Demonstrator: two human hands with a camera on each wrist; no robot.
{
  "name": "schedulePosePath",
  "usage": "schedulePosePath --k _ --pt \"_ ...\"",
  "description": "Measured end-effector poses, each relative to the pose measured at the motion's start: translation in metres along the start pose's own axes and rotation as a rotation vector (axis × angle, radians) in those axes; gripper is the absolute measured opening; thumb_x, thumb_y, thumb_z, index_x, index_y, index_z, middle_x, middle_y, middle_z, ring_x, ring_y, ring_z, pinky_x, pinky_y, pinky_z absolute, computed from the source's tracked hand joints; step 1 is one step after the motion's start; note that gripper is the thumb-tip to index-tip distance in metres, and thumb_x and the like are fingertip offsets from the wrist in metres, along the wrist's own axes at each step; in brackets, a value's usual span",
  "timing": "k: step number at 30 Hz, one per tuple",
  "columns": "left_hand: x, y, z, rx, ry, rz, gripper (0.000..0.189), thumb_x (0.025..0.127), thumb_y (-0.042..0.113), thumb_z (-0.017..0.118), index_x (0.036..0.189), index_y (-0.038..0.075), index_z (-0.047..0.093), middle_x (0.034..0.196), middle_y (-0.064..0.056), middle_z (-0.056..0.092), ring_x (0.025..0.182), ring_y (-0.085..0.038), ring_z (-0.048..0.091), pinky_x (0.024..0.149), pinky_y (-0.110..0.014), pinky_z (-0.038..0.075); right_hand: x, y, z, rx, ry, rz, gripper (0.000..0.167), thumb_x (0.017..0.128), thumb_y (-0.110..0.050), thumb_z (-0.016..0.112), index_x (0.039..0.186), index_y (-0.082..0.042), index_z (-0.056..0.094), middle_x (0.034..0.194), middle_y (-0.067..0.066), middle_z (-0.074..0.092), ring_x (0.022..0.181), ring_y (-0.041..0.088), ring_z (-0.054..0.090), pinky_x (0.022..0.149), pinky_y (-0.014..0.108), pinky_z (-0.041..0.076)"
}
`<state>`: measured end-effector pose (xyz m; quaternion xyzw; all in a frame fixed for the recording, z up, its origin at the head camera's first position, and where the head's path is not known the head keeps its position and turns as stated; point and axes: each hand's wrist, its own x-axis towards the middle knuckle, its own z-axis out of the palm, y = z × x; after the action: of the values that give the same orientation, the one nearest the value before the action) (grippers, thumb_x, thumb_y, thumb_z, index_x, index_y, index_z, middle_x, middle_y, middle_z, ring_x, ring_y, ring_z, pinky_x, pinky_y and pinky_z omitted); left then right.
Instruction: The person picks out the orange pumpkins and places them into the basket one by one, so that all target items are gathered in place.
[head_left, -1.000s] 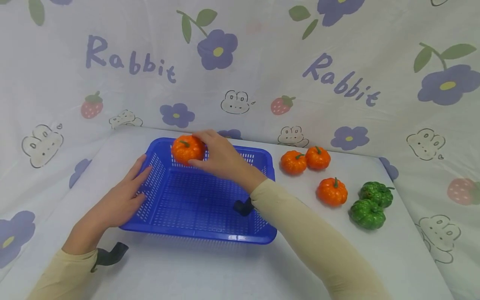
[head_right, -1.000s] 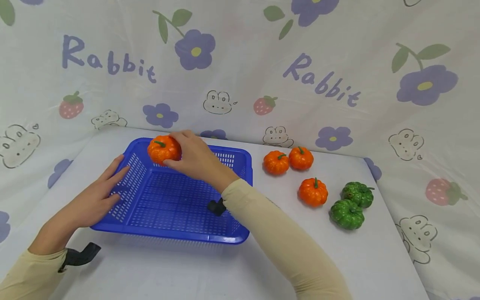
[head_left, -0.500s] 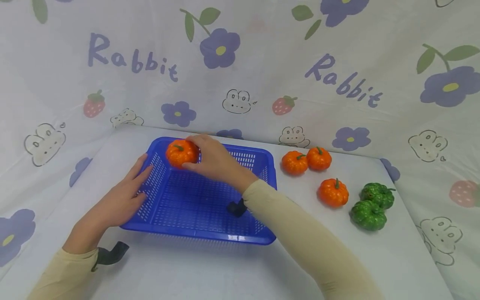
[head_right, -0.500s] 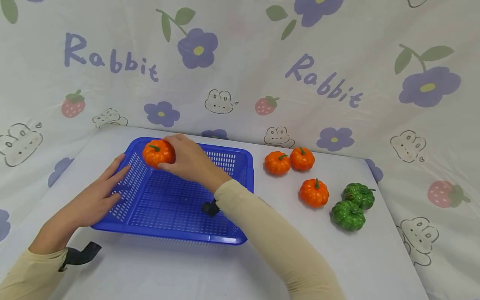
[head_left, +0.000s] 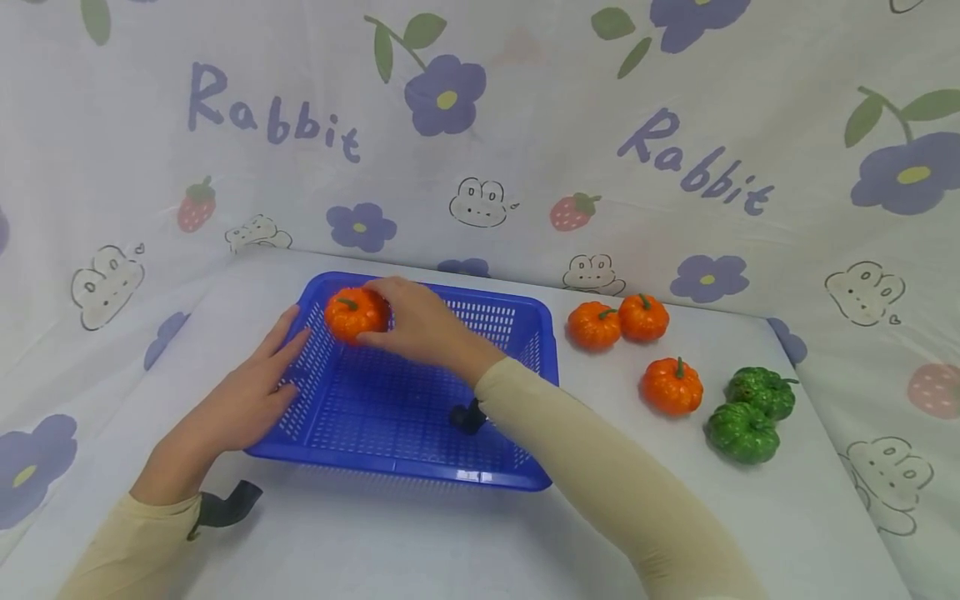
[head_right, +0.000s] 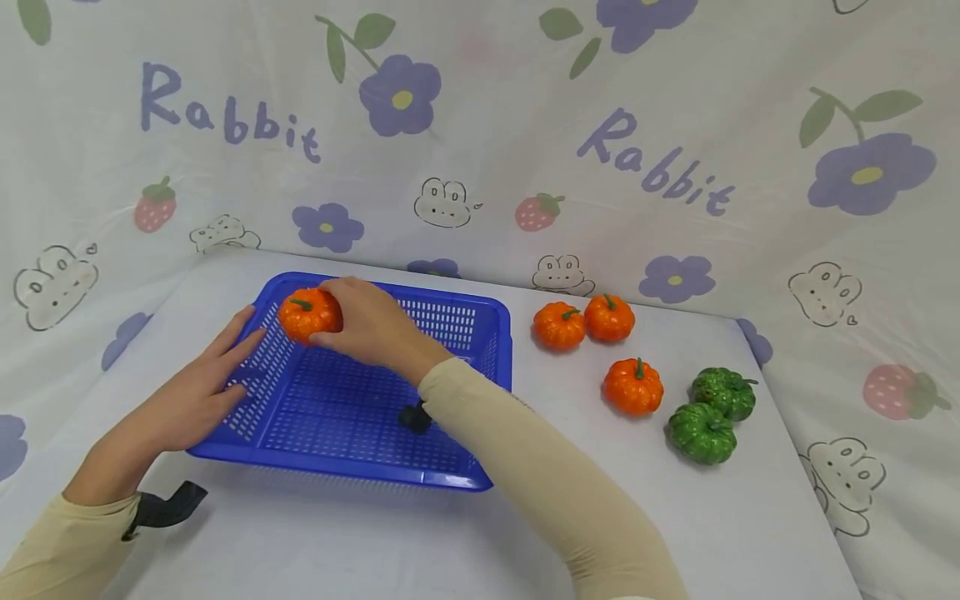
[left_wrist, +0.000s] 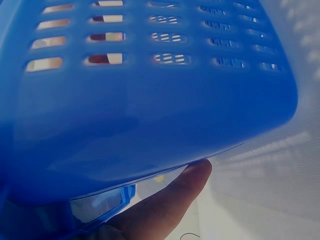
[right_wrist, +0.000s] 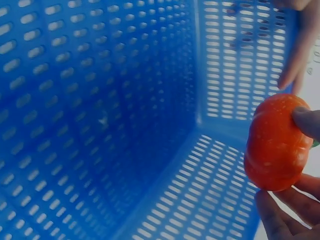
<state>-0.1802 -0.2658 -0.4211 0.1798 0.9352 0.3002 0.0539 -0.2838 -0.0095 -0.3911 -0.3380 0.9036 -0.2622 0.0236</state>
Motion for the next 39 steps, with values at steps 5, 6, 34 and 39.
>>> schedulePosePath --k 5,6,34,39 --pt "0.004 -0.004 -0.002 -0.009 -0.010 -0.002 0.071 0.106 0.001 0.054 0.169 -0.007 0.022 0.181 -0.016 -0.011 0.160 -0.052 0.018 0.119 -0.072 0.030 0.005 0.004 0.009 -0.007 -0.020 0.017 0.068 0.099 -0.038 0.082 0.155 -0.009 0.057 0.150 0.006 0.063 0.133 0.020 0.060 0.116 0.033 0.048" --pt "0.005 -0.004 -0.003 -0.008 -0.012 -0.004 0.071 0.106 0.001 0.054 0.169 -0.007 0.022 0.181 -0.015 -0.011 0.160 -0.052 0.018 0.119 -0.071 0.030 0.006 0.004 0.011 -0.009 -0.022 0.016 0.068 0.099 -0.038 0.082 0.155 -0.009 0.057 0.150 0.007 0.063 0.133 0.021 0.060 0.116 0.034 0.048" --pt "0.007 -0.008 -0.004 0.002 -0.019 0.006 0.071 0.106 0.002 0.051 0.170 -0.005 0.021 0.181 -0.011 -0.012 0.161 -0.049 0.017 0.122 -0.070 0.028 0.010 0.020 0.046 -0.042 -0.034 0.040 0.068 0.099 -0.037 0.082 0.155 -0.009 0.057 0.147 0.007 0.062 0.132 0.021 0.059 0.118 0.035 0.046" --pt "0.005 -0.010 -0.005 -0.002 -0.019 0.002 0.071 0.106 0.002 0.051 0.170 -0.005 0.021 0.181 -0.011 -0.013 0.161 -0.050 0.017 0.121 -0.070 0.028 0.010 0.019 0.052 -0.065 -0.031 0.034 0.066 0.098 -0.037 0.083 0.152 -0.008 0.059 0.137 0.007 0.063 0.124 0.020 0.061 0.115 0.034 0.049"
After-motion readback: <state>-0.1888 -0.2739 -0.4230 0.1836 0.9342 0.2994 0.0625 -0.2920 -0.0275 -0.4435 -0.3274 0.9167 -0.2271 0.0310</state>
